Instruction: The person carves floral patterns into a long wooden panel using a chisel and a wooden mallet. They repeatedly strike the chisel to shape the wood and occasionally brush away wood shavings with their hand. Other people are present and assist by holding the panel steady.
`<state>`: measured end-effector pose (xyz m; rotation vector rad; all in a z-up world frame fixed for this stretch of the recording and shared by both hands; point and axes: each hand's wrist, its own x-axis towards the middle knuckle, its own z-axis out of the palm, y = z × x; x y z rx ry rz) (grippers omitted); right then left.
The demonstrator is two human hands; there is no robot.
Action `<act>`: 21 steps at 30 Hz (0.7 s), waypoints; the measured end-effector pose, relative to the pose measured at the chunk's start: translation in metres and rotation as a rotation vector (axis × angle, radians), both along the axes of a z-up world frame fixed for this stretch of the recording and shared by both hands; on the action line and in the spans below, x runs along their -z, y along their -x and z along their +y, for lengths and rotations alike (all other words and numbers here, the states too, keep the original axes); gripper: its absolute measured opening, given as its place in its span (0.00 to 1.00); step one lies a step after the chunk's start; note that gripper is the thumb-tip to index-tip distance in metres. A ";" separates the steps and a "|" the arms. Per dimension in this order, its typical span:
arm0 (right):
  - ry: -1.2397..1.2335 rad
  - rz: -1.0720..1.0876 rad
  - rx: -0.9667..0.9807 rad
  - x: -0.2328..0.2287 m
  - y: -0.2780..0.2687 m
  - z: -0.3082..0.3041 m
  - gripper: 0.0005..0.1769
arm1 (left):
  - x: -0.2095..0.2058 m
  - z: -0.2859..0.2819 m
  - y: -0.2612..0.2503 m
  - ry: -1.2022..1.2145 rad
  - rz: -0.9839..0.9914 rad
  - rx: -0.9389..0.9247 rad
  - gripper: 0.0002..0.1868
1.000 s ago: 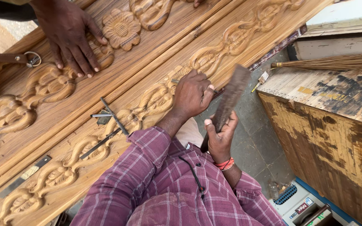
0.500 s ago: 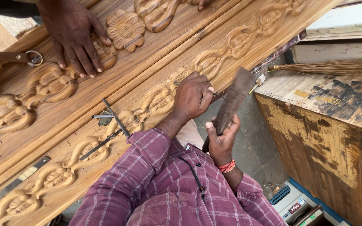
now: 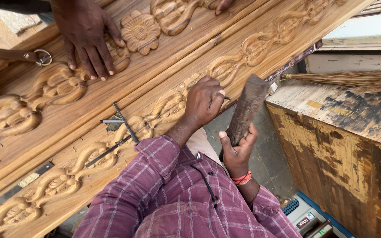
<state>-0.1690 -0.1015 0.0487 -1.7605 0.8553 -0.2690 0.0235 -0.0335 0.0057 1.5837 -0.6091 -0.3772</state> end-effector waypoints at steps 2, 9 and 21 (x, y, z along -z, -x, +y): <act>-0.003 0.028 -0.068 -0.003 0.000 0.000 0.42 | 0.000 0.002 0.000 -0.033 0.010 0.018 0.12; -0.026 0.052 -0.080 -0.005 -0.003 0.002 0.42 | -0.001 0.004 -0.001 -0.057 0.037 0.041 0.13; 0.024 0.030 -0.035 0.005 0.007 0.000 0.44 | -0.004 0.003 -0.001 -0.094 -0.008 0.043 0.13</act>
